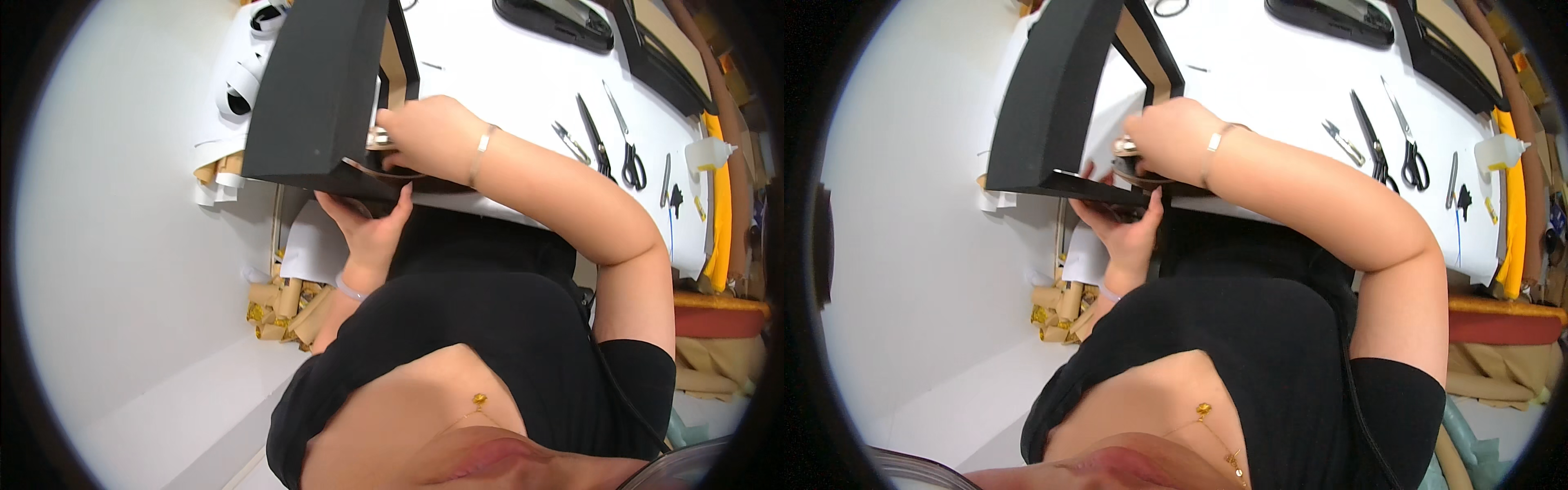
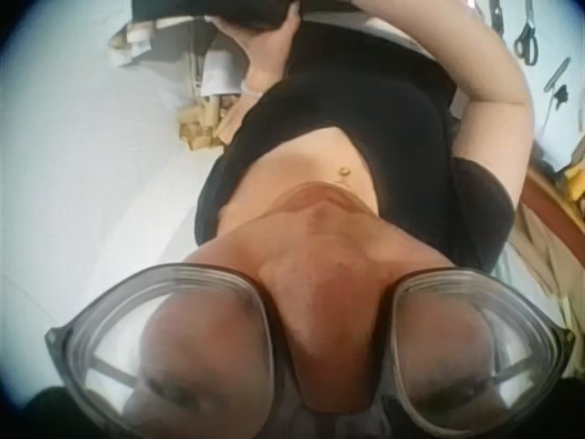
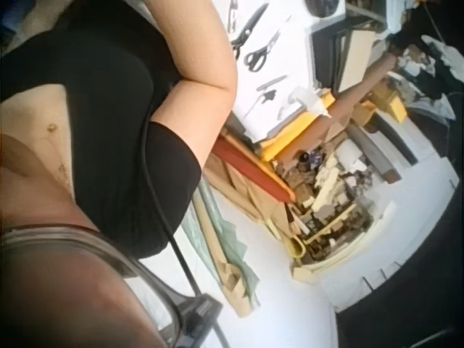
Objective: The person trims black fabric around a rectangular frame using scissors, then uses a hot iron to press the fabric onto the frame edges. The person handles the frame, scissors, and iron throughout the process.
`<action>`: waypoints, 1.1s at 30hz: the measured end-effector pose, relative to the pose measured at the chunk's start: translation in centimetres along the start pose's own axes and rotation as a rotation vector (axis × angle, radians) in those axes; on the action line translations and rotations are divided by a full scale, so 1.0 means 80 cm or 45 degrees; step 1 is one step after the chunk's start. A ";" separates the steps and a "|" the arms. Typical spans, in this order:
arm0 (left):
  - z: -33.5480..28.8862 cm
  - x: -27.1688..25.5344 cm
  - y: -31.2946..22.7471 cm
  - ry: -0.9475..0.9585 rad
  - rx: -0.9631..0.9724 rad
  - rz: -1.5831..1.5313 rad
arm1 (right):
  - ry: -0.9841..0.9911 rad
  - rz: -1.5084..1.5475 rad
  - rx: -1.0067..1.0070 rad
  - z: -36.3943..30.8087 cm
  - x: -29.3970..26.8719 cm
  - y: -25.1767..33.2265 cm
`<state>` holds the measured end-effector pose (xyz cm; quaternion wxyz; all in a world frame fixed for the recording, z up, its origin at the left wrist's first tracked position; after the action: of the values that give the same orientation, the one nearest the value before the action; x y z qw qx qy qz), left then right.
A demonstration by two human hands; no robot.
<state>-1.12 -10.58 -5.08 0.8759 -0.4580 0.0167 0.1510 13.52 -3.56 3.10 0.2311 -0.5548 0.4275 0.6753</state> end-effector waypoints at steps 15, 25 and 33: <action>0.275 -0.042 -0.130 0.725 0.058 0.252 | -0.852 -0.237 0.576 -0.307 -0.168 -0.057; 0.236 0.044 -0.114 1.161 0.047 0.705 | -1.012 -0.177 0.678 -0.396 -0.186 -0.067; 0.255 -0.022 -0.076 0.919 -0.155 0.171 | -1.044 -0.147 0.680 -0.408 -0.194 -0.081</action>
<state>-3.29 2.18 11.90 0.7728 -0.5310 0.3454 0.0375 40.91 -24.85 15.09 0.5514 -0.1874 0.4282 0.6910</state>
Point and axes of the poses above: each hand's wrist, its own z-axis towards the middle knuckle, its own x-axis out of the palm, y = z × x, the point moved 7 cm from there along z, towards the middle knuckle, and after that the axes turned 3 degrees about z, right-handed, at the moved point
